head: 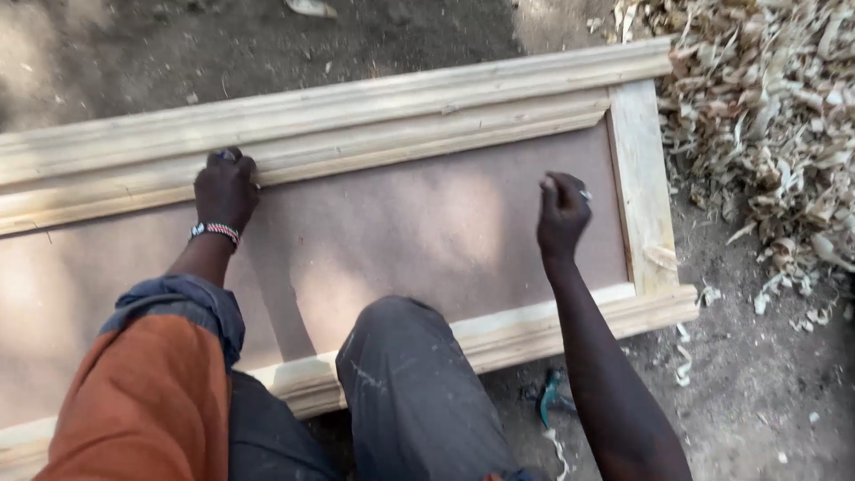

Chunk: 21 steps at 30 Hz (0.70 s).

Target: The person picks nails from the workbench, scoops white glue from a plastic container with a wooden stick and spreads it along a wooden strip, then carries the strip to a wooden frame lying on the ground and hammers the strip onto the frame while sitting on the ground.

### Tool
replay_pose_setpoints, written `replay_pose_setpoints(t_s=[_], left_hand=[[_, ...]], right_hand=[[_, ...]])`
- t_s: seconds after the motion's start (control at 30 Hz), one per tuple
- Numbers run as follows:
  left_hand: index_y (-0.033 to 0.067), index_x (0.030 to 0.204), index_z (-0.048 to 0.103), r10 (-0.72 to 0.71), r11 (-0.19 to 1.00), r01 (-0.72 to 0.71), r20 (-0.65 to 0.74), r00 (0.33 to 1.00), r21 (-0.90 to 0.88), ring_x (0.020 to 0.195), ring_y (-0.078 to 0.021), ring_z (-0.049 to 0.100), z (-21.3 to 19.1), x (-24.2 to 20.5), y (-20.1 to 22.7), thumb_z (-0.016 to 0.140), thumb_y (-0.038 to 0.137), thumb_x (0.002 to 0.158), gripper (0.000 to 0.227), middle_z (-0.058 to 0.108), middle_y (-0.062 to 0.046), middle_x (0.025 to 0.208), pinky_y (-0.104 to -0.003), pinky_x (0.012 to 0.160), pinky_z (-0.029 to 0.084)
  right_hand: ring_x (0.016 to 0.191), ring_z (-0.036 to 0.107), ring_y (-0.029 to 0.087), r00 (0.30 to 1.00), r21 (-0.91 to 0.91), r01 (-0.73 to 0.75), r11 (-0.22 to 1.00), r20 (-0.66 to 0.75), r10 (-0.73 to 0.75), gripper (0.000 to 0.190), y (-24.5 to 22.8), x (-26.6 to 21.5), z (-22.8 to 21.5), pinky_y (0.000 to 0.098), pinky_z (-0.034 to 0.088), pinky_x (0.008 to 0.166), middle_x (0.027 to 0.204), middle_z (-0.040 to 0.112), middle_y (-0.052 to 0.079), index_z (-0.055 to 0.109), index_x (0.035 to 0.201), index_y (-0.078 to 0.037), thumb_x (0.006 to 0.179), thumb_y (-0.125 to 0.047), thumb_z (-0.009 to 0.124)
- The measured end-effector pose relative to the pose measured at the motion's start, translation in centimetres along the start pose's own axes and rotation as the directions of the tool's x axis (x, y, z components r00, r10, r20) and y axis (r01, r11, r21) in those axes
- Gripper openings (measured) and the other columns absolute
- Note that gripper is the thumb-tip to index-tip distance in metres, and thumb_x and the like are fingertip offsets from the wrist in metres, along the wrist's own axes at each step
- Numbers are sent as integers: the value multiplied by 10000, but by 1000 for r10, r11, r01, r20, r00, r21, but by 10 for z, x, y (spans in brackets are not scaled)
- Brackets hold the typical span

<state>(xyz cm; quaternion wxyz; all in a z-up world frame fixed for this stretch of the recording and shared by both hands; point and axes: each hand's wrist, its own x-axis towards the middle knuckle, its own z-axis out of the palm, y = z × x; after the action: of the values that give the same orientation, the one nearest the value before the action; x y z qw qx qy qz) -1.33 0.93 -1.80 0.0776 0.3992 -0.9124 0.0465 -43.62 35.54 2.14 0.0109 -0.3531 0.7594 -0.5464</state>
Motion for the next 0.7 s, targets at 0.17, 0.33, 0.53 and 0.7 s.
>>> replay_pose_setpoints(t_s=[0.17,0.33,0.53,0.7], left_hand=[[45,1018,741,82,996,-83,-61,995,-16,1012,-387,669,6,1,-6,873,52,713,332,668,-138,1070,-482,734,640],[60,1228,623,-107,983,132,188,976,-124,1218,-430,483,-7,7,-4,816,9,711,554,540,-208,1301,-594,694,592],[119,1385,612,-102,991,115,165,981,-71,1208,-454,557,-25,-1,-9,841,267,751,689,660,-217,1251,-605,743,580],[131,1372,636,-115,979,141,174,978,-145,1139,-471,613,-84,3,36,783,370,853,590,679,-245,1233,-594,794,559]], right_hand=[[764,664,199,900,-11,-272,962,-356,250,244,35,-175,-142,318,567,706,932,689,187,674,1000,20,1129,-161,572],[1153,669,461,423,-797,-582,162,-127,897,449,39,-328,-232,531,499,1018,1192,745,216,671,1248,-113,849,-201,485],[1333,522,452,520,-881,-435,185,-78,850,923,92,-377,-270,564,466,1072,1650,360,117,300,1587,-159,707,-94,572],[1119,683,392,549,-950,-261,174,2,836,452,135,-356,-266,499,558,887,1213,716,117,569,1248,-159,803,-174,648]])
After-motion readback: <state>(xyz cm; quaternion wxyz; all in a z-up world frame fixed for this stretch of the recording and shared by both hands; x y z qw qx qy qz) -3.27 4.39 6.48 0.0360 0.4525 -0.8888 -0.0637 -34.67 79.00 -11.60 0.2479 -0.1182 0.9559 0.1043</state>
